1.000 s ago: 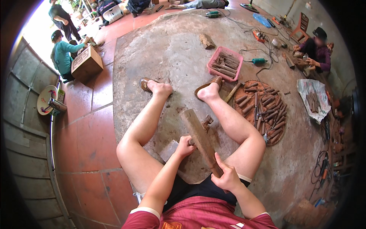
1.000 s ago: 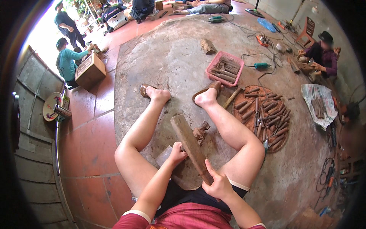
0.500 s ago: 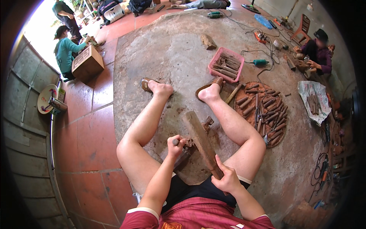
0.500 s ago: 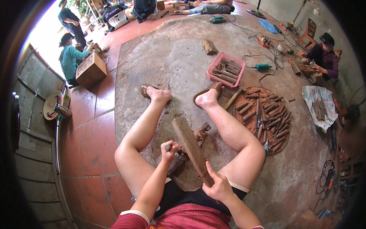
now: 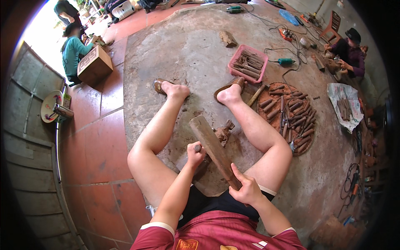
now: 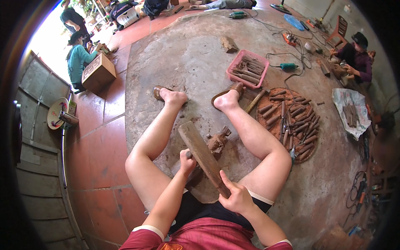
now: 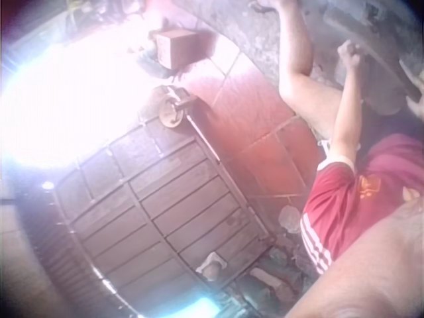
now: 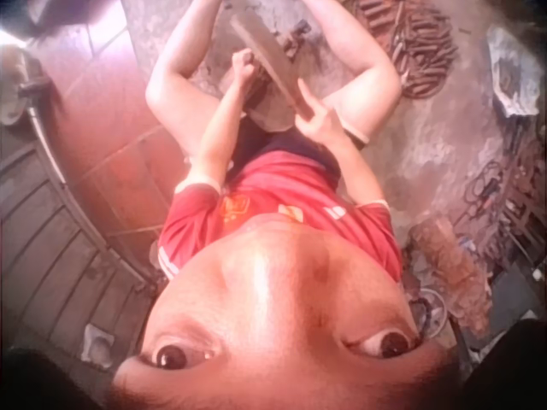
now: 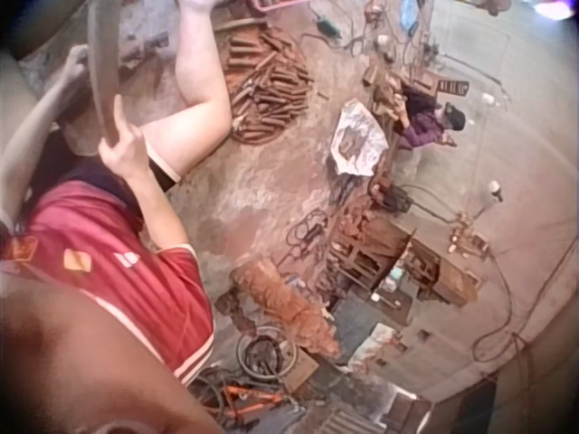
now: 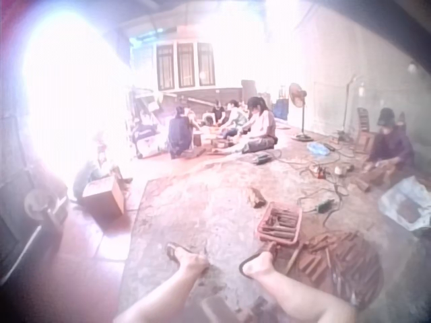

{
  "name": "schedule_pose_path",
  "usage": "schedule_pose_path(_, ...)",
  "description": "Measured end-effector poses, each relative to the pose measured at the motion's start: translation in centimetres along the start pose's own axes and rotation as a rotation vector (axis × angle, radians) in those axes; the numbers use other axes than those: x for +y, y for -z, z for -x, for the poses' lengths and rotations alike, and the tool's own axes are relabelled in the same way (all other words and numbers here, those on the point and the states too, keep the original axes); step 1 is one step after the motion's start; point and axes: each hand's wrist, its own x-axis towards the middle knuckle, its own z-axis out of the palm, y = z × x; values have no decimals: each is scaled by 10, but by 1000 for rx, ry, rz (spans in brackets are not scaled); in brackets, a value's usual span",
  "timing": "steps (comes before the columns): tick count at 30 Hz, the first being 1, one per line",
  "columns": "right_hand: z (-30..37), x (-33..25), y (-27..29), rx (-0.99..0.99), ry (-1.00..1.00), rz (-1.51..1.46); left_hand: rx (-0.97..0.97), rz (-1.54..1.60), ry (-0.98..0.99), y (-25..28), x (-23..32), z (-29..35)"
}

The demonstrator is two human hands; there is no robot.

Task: The person sits on the floor and carves a small wooden figurine using a chisel and a wooden mallet. They repeatedly strike the chisel to shape the wood, occasionally adjusting the piece. Other people are visible in the background working on similar tasks.

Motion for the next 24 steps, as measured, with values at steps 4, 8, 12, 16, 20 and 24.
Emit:
schedule_pose_path(4,-4,0,5,27,25,13,-60,91,87,1,14,-6)
schedule_pose_path(8,-9,1,2,-1,-9,6,-83,92,55,0,15,-10)
schedule_pose_path(12,-14,3,4,-26,7,70,-79,80,-12,-9,10,-6)
schedule_pose_path(16,-17,-5,9,33,8,-9,-43,50,57,-9,7,-10)
schedule_pose_path(20,-23,-1,14,66,63,10,-21,87,177,0,14,-19)
schedule_pose_path(24,-28,8,18,-25,-10,34,-100,182,255,6,6,-15)
